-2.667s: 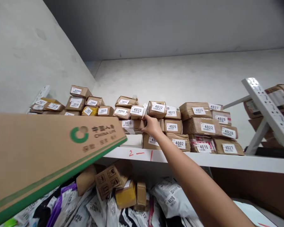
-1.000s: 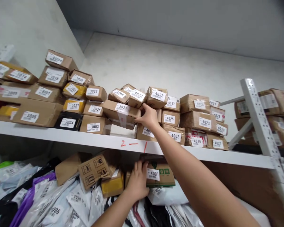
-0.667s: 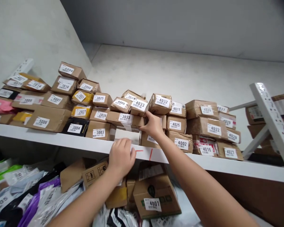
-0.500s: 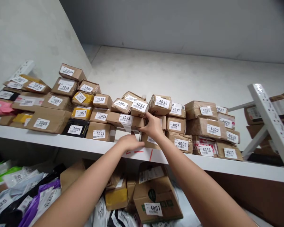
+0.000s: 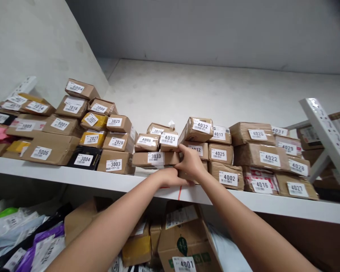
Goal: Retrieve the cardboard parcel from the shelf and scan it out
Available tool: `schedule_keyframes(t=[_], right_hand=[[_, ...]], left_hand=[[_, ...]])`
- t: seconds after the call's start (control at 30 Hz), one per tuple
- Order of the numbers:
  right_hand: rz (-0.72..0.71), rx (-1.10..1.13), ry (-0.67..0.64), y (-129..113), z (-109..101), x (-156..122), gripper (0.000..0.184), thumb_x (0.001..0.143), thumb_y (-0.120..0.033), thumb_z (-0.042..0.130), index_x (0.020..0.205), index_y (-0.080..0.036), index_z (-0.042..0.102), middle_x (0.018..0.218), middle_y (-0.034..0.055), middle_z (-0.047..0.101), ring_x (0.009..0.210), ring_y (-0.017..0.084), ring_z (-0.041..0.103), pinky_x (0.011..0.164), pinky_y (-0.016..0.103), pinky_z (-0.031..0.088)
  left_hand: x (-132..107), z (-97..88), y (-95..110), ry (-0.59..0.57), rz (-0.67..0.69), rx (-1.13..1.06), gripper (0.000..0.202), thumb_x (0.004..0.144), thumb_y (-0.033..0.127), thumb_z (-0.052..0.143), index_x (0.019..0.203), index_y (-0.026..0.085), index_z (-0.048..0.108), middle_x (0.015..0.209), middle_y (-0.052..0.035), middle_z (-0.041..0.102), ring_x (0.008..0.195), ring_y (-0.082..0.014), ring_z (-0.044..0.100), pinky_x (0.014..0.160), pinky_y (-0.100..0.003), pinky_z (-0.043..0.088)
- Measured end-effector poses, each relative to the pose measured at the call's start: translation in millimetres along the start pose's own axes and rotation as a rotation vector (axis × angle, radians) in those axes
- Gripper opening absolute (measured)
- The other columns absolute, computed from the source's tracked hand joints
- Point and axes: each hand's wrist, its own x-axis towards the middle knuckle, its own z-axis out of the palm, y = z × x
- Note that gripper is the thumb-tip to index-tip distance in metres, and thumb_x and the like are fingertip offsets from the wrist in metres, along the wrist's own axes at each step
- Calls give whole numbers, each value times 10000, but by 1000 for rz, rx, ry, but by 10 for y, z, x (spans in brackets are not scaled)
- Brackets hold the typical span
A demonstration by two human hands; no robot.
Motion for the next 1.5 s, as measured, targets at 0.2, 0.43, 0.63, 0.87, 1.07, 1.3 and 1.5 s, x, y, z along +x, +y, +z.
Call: schedule_keyframes(t=[0.2, 0.43, 0.63, 0.87, 1.07, 1.3, 1.5], right_hand=[[-36, 41, -94, -72, 180, -186, 317, 508, -69, 614, 723, -224, 440, 728, -17, 572, 663, 174, 532, 560, 246, 370], [-53, 53, -288, -127, 82, -224, 424, 555, -41, 632, 926, -208, 513, 887, 47, 653, 796, 213, 600, 636, 259, 423], [-26, -5, -519, -137, 47, -145, 641, 591, -84, 623, 1196, -131, 415, 1134, 223, 610, 999, 346, 587, 748, 383, 462], [55, 44, -838, -182, -298, 40, 521, 611, -216, 687, 1107, -144, 542, 1120, 136, 647, 944, 267, 627, 761, 333, 505], [96, 34, -361, -500, -361, -114, 801, 714, -709, 474, 1270, -141, 375, 997, 164, 675, 869, 319, 636, 676, 392, 486], [108, -77, -262, -608, -160, -82, 584, 883, -579, 190, 1144, -122, 444, 911, 201, 696, 847, 376, 645, 635, 391, 440], [103, -90, -197, -474, -127, -136, 577, 897, -552, 183, 1213, -119, 395, 924, 200, 700, 864, 361, 649, 652, 370, 423]], left_hand=[[-762, 1, 6, 221, 9, 209, 344, 782, 399, 461, 923, 145, 647, 966, -140, 660, 909, -308, 600, 789, -425, 451], [-878, -414, -512, 916, 196, 393, 194, 808, 357, 486, 776, 176, 548, 791, -62, 546, 808, -217, 487, 730, -350, 416], [-88, -966, -448, 801, -81, 355, 388, 827, 362, 417, 1171, 206, 508, 1172, -110, 451, 1115, -258, 416, 992, -372, 327], [740, -1073, -298, 278, -387, 291, 737, 503, 639, 643, 1127, 251, 586, 1321, -174, 348, 1185, -463, 348, 919, -544, 363], [802, -888, -349, 274, -548, 235, 997, 396, 669, 657, 1261, 259, 379, 1345, -199, 248, 1150, -461, 377, 761, -507, 466], [835, -896, -441, 358, -576, 260, 950, 382, 714, 633, 1198, 299, 379, 1267, -167, 291, 1159, -433, 376, 826, -519, 431], [861, -831, -282, 324, -694, 267, 1094, 354, 640, 689, 1287, 250, 273, 1314, -226, 234, 1191, -494, 311, 854, -599, 384]])
